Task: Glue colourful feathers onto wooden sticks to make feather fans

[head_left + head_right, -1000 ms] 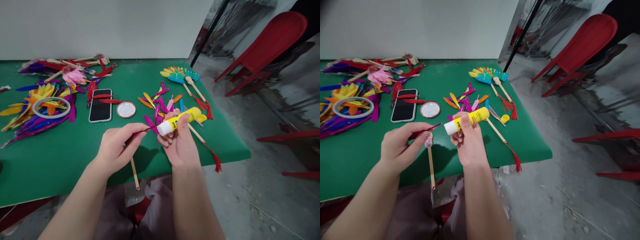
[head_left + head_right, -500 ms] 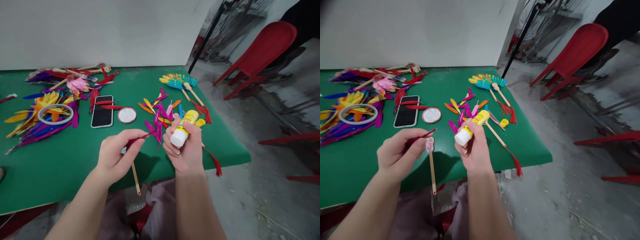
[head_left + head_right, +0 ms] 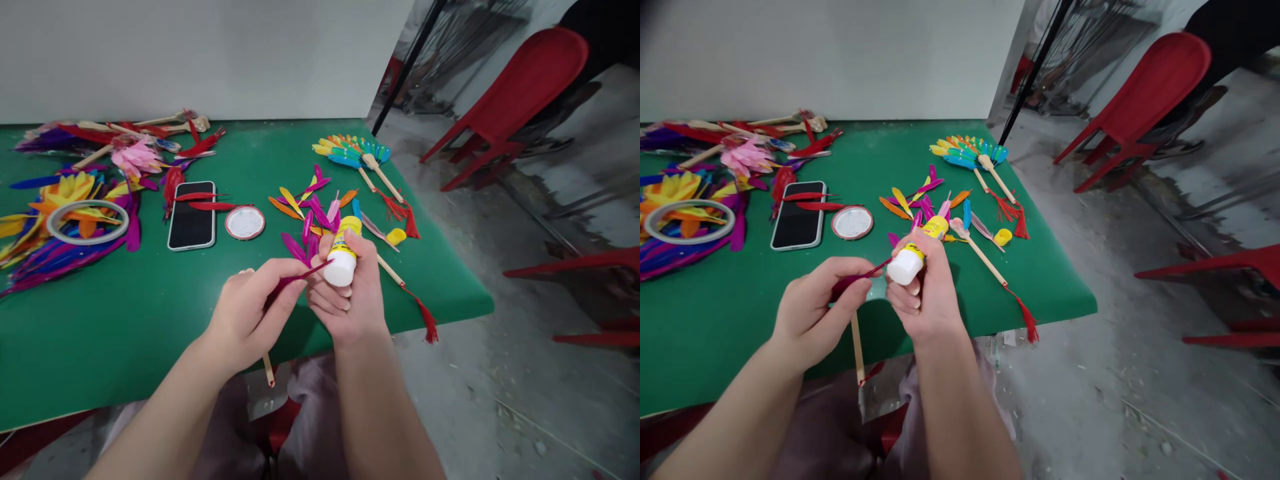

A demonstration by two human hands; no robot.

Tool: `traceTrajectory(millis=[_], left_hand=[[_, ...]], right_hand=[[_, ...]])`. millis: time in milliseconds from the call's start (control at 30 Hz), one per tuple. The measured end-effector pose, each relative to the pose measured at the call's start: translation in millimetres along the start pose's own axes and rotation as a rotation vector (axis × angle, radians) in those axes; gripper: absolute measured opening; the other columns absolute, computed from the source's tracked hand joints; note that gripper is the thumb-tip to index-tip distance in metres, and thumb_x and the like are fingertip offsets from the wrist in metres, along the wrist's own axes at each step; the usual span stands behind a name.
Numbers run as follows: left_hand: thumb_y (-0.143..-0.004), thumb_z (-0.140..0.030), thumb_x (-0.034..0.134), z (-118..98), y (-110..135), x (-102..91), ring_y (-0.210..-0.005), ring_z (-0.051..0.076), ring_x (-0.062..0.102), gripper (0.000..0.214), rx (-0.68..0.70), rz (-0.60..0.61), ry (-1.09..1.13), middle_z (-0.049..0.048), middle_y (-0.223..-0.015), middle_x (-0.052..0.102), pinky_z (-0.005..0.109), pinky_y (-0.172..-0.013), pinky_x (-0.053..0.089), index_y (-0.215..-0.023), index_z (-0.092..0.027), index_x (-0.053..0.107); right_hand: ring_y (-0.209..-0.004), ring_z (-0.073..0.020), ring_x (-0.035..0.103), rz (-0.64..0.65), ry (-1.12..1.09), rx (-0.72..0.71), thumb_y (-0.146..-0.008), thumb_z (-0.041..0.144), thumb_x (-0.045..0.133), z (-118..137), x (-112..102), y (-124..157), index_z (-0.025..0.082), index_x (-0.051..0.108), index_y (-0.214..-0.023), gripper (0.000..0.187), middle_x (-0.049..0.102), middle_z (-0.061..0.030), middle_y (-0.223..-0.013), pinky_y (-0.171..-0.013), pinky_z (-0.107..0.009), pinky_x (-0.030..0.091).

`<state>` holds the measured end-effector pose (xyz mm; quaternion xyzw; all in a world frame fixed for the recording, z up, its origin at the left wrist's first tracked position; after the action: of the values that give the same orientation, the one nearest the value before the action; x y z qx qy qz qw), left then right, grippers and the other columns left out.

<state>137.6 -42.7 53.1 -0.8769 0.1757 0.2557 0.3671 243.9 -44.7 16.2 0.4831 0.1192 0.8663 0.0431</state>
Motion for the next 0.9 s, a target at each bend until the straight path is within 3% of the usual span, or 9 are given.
traceTrajectory(millis=[400,767,900], left_hand=[[-0.086,-0.017,0.049,-0.3,1.9,1.8,-0.044,0.003,0.051,0.012,0.04,0.006,-0.075,-0.0071,-0.061,0.063,0.013,-0.045,0.037,-0.096,-0.02,0.055],[-0.085,-0.016,0.049,-2.9,5.7,3.9,-0.046,0.007,0.054,0.017,0.209,-0.061,-0.315,-0.0026,-0.065,0.067,0.018,-0.048,0.037,-0.1,-0.019,0.057],[-0.084,-0.013,0.05,-5.3,5.2,6.8,-0.043,0.007,0.049,0.014,0.281,-0.076,-0.357,-0.0048,-0.054,0.059,0.02,-0.045,0.033,-0.095,-0.016,0.058]], right_hand=[[-0.02,-0.0007,0.017,-0.044,-0.027,0.019,-0.077,0.054,0.053,-1.8,-0.2,-1.2,0.017,0.053,-0.052,0.044,0.032,0.0103,-0.026,-0.021,-0.011,0.013],[-0.02,-0.0006,0.016,-0.041,-0.034,0.05,-0.076,0.057,0.051,-2.8,-1.5,-1.4,0.018,0.051,-0.053,0.046,0.03,0.011,-0.027,-0.021,-0.011,0.013],[-0.02,-0.0005,0.015,-0.083,-0.031,0.063,-0.077,0.057,0.05,-3.2,-2.0,-1.1,0.017,0.051,-0.052,0.046,0.029,0.011,-0.026,-0.02,-0.011,0.012]])
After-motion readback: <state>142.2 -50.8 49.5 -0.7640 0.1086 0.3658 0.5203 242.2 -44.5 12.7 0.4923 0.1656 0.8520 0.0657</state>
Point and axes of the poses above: each hand's wrist, its own y-axis away from the middle knuckle, its own x-axis out of the palm, z = x × y, the point moved 5 cm from there along -y, towards the middle knuckle
